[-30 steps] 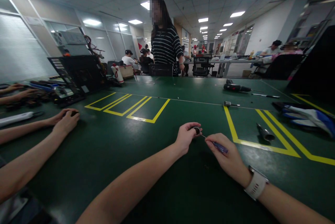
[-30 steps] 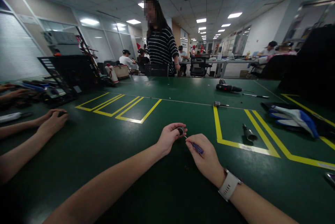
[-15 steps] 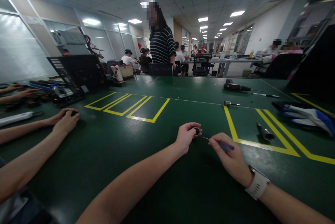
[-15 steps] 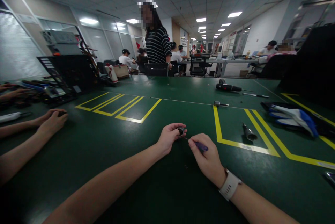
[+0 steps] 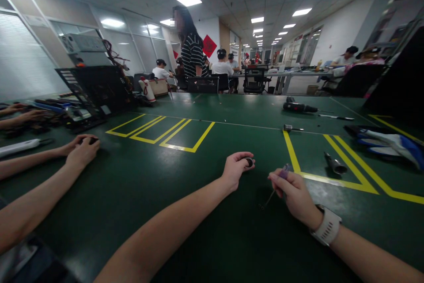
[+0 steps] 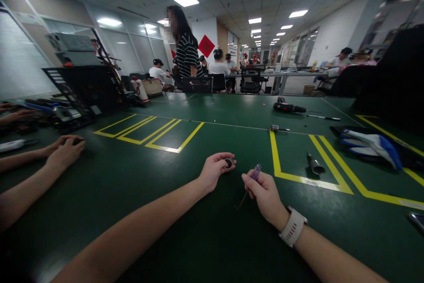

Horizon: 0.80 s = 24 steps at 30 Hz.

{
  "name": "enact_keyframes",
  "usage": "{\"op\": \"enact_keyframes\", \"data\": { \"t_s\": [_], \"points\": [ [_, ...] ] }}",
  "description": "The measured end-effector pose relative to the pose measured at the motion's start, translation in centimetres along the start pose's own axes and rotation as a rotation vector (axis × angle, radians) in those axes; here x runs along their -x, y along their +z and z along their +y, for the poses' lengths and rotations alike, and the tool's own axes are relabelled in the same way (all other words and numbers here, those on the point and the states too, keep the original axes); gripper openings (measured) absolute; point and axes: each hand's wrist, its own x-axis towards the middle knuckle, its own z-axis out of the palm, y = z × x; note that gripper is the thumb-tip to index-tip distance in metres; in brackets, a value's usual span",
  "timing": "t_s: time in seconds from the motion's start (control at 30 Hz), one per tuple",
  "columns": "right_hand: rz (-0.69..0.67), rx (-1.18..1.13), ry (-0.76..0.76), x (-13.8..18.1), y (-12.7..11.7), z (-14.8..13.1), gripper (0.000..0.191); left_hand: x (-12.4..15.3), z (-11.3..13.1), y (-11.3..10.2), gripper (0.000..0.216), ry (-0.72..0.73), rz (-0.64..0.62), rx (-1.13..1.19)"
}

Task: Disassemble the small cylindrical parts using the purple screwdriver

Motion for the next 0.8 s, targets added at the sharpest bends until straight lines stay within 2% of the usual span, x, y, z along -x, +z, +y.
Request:
{"op": "enact_keyframes", "data": {
  "t_s": [0.23, 0.4, 0.63, 0.8],
  "points": [
    [-0.059, -0.004, 0.004, 0.0, 0.3, -0.3, 0.038, 0.1, 0.1, 0.1, 0.023, -0.009, 0.006, 0.019],
    [-0.051, -0.008, 0.011, 0.1, 0.4, -0.5, 0.039, 0.1, 0.2, 0.1, 0.026, -0.014, 0.017, 0.028],
    [0.097, -0.097, 0.045, -0.6, 0.6, 1.1, 0.035, 0.0, 0.1, 0.2, 0.029, -0.01, 0.048, 0.039],
    [0.232, -0.109, -0.036, -1.0, 0.3, 1.3, 0.034, 0.2, 0.3, 0.1, 0.029, -0.021, 0.023, 0.016]
  ]
}}
